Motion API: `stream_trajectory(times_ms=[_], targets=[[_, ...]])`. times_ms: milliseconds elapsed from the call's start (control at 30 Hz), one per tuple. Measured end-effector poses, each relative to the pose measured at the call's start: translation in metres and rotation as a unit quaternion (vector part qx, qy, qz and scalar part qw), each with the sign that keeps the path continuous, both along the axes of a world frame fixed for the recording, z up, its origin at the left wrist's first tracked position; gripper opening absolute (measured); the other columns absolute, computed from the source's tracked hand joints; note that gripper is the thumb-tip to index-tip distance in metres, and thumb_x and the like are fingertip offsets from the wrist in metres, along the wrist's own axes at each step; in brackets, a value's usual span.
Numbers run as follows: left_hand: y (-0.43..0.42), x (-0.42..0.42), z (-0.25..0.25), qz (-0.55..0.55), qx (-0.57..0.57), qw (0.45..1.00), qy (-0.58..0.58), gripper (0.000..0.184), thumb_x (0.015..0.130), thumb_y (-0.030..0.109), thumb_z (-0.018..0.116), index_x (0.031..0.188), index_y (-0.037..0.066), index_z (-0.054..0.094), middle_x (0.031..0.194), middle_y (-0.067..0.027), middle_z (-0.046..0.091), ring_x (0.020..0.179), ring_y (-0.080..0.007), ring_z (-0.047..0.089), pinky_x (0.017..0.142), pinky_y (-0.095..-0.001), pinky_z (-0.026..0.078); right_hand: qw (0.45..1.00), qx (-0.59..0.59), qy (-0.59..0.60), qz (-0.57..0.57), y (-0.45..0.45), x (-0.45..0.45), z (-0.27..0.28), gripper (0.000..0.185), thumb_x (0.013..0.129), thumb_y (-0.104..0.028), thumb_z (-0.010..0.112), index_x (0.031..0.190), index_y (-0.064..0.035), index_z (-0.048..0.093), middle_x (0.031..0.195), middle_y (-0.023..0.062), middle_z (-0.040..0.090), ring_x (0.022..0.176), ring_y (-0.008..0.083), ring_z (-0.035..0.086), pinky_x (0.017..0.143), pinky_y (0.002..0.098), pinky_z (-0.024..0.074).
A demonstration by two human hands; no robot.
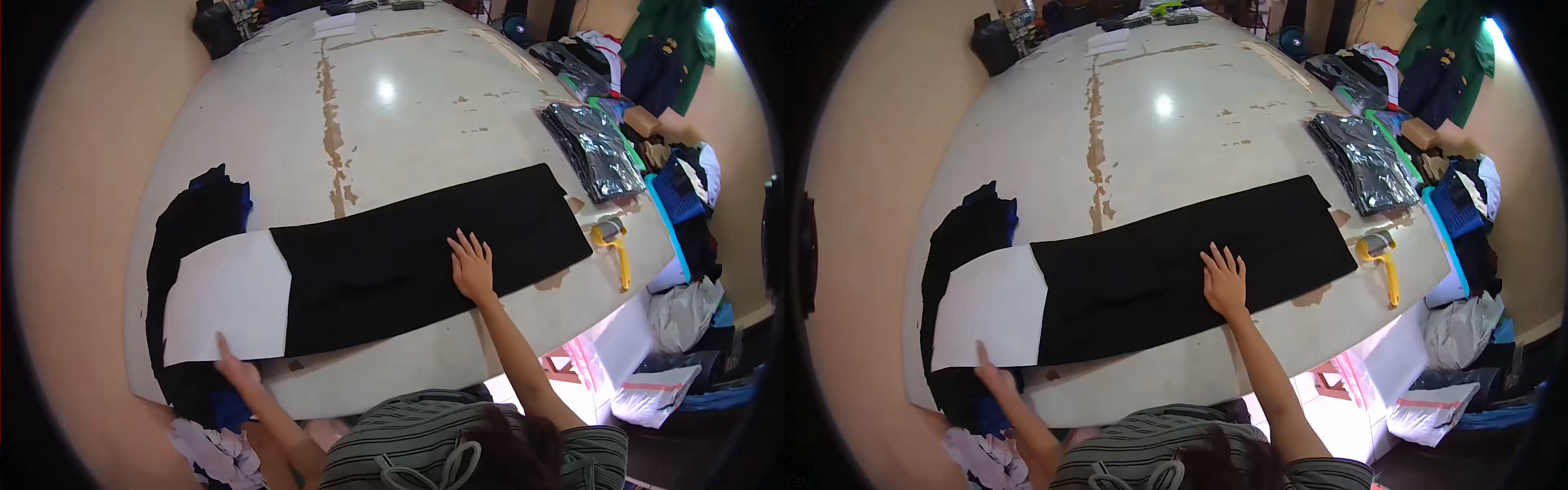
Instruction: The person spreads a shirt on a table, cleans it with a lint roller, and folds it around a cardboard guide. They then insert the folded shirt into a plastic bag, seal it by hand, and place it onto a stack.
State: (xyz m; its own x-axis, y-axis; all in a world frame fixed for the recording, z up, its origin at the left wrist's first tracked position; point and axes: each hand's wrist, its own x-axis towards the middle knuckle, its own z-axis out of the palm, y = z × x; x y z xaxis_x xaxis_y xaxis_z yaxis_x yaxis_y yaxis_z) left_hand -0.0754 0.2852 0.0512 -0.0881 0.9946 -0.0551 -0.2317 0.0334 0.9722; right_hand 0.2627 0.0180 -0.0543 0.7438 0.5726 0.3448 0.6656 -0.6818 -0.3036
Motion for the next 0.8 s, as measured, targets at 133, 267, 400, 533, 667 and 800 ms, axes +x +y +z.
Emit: stream_trajectory(times_ms=[133, 267, 400, 533, 667, 800], targets=[[0.050, -0.087, 0.060, 0.038, 0.063, 0.993, -0.097, 0.045, 0.085, 0.022, 0.054, 0.121, -0.004, 0.043, 0.120, -0.0123, 0.049, 0.106, -0.0238, 0.048, 0.091, -0.0356, 0.040, 1.000, 0.024, 0.004, 0.003, 0.000, -0.001, 0.005, 0.034, 0.085, -0.019, 0.044, 0.119, -0.0157, 0.050, 0.132, 0.0040, 0.040, 0.123, 0.0260, 0.034, 0.101, 0.0442, 0.0200], [0.071, -0.144, 0.109, 0.083, 0.092, 0.982, -0.140, 0.052, 0.084, 0.025, 0.055, 0.126, -0.002, 0.038, 0.123, -0.0138, 0.045, 0.109, -0.0265, 0.046, 0.095, -0.0360, 0.038, 0.999, 0.031, 0.011, 0.004, 0.002, 0.001, 0.004, 0.034, 0.085, -0.017, 0.045, 0.118, -0.0149, 0.050, 0.131, 0.0053, 0.041, 0.123, 0.0267, 0.034, 0.101, 0.0441, 0.0197], [0.084, -0.114, 0.136, 0.135, 0.116, 0.970, -0.164, 0.045, 0.087, 0.026, 0.051, 0.123, -0.001, 0.042, 0.126, -0.0129, 0.043, 0.114, -0.0260, 0.041, 0.097, -0.0394, 0.036, 0.999, 0.028, 0.018, 0.006, 0.003, -0.001, 0.009, 0.034, 0.084, -0.017, 0.046, 0.117, -0.0147, 0.051, 0.130, 0.0057, 0.042, 0.123, 0.0266, 0.034, 0.101, 0.0435, 0.0197], [0.119, -0.031, 0.098, -0.023, 0.078, 0.965, -0.251, 0.041, 0.088, 0.019, 0.047, 0.122, -0.002, 0.040, 0.123, -0.0139, 0.046, 0.110, -0.0269, 0.045, 0.094, -0.0418, 0.039, 0.999, 0.031, 0.018, 0.011, 0.002, 0.001, 0.012, 0.033, 0.083, -0.017, 0.047, 0.116, -0.0141, 0.052, 0.130, 0.0063, 0.042, 0.122, 0.0268, 0.034, 0.101, 0.0435, 0.0197], [0.060, 0.151, 0.035, -0.149, -0.021, 0.968, -0.201, 0.038, 0.083, 0.015, 0.054, 0.117, 0.000, 0.046, 0.109, -0.0117, 0.055, 0.096, -0.0243, 0.055, 0.083, -0.0361, 0.045, 0.998, 0.027, 0.049, 0.013, 0.002, 0.001, 0.017, 0.033, 0.084, -0.016, 0.046, 0.116, -0.0133, 0.052, 0.131, 0.0073, 0.041, 0.123, 0.0279, 0.033, 0.101, 0.0437, 0.0181], [-0.034, 0.314, -0.046, -0.224, -0.119, 0.930, -0.267, 0.037, 0.084, 0.012, 0.056, 0.118, 0.001, 0.046, 0.114, -0.0069, 0.052, 0.100, -0.0171, 0.051, 0.086, -0.0299, 0.042, 0.997, 0.026, 0.066, 0.010, 0.003, 0.001, 0.023, 0.034, 0.084, -0.016, 0.045, 0.116, -0.0128, 0.052, 0.131, 0.0076, 0.041, 0.124, 0.0283, 0.032, 0.102, 0.0435, 0.0174]])
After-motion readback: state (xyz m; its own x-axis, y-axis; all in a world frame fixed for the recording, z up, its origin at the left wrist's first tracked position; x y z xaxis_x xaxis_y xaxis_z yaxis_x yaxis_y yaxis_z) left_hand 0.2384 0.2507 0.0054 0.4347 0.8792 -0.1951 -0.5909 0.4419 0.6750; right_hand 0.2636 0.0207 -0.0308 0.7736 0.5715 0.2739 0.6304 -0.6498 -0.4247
